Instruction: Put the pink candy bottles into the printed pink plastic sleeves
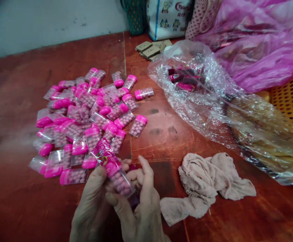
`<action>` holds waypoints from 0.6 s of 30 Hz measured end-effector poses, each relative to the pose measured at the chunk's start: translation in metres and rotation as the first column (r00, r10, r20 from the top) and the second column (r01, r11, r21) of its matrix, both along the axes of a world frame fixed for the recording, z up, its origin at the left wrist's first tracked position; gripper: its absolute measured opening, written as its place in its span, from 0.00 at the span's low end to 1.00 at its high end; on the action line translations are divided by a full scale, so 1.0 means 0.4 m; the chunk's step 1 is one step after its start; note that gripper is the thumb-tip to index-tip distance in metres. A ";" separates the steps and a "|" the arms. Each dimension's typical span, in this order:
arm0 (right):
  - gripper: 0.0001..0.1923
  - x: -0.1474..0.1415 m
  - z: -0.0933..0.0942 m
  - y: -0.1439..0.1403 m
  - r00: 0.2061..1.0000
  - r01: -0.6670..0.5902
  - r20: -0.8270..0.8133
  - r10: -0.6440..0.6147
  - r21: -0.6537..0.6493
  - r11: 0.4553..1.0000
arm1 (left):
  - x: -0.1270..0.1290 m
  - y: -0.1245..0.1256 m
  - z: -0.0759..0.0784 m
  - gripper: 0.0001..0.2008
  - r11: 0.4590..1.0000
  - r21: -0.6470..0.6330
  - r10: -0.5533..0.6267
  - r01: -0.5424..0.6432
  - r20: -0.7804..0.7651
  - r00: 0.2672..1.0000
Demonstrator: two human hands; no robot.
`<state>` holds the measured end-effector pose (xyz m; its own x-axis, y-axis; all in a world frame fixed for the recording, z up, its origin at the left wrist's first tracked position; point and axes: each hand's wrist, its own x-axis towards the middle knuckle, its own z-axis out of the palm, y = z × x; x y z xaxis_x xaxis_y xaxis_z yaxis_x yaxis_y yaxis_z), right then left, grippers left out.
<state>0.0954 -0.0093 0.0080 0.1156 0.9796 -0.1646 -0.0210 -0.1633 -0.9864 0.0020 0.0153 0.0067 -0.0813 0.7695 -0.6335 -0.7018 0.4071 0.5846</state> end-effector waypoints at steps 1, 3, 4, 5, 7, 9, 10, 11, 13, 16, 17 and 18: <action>0.20 0.005 0.001 -0.001 0.999 -0.032 -0.009 0.032 -0.010 0.999 | -0.003 -0.002 0.002 0.14 1.000 -0.016 0.020 -0.021 -0.026 0.999; 0.09 0.012 0.000 -0.005 0.997 -0.067 0.037 0.070 -0.064 0.996 | -0.002 -0.004 0.007 0.15 0.998 -0.047 0.039 -0.042 -0.069 0.997; 0.06 0.014 -0.002 -0.007 0.995 -0.072 0.065 0.078 -0.090 0.993 | 0.000 -0.004 0.010 0.15 0.998 -0.054 0.031 -0.035 -0.076 0.997; 0.05 0.014 -0.003 -0.010 0.993 -0.067 0.088 0.076 -0.104 0.992 | 0.005 -0.003 0.013 0.14 0.998 -0.055 0.016 -0.021 -0.078 0.997; 0.07 0.012 -0.008 -0.015 0.990 -0.035 0.135 0.047 -0.090 0.995 | 0.014 0.000 0.016 0.10 0.999 -0.045 -0.022 0.019 -0.067 0.998; 0.08 0.008 -0.013 -0.019 0.982 0.005 0.190 0.003 -0.040 0.999 | 0.023 0.003 0.016 0.08 0.998 -0.036 -0.062 0.061 -0.040 0.997; 0.09 0.005 -0.015 -0.021 0.977 0.026 0.214 -0.023 -0.012 1.000 | 0.026 0.003 0.015 0.08 0.997 -0.032 -0.076 0.075 -0.027 0.997; 0.09 0.002 -0.018 -0.022 0.972 0.046 0.230 -0.046 0.009 0.999 | 0.028 0.003 0.014 0.07 0.996 -0.029 -0.089 0.088 -0.014 0.996; 0.09 -0.005 -0.022 -0.022 0.967 0.079 0.239 -0.084 0.031 0.996 | 0.028 0.002 0.012 0.06 0.994 -0.027 -0.106 0.106 0.008 0.994; 0.09 -0.013 -0.024 -0.019 0.973 0.103 0.205 -0.104 0.019 0.995 | 0.021 0.000 0.011 0.06 0.994 -0.031 -0.103 0.103 0.018 0.995; 0.08 -0.015 -0.022 -0.017 0.981 0.095 0.171 -0.094 0.001 0.996 | 0.017 -0.001 0.011 0.06 0.996 -0.027 -0.087 0.088 0.010 0.996; 0.08 -0.016 -0.020 -0.015 0.990 0.078 0.124 -0.074 -0.027 0.997 | 0.015 -0.001 0.013 0.07 0.998 -0.019 -0.064 0.064 -0.004 0.998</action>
<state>0.0889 -0.0155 -0.0001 0.2104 0.9618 -0.1753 0.0866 -0.1969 -0.9766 0.0078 0.0149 0.0119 -0.0351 0.7609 -0.6480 -0.6715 0.4623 0.5792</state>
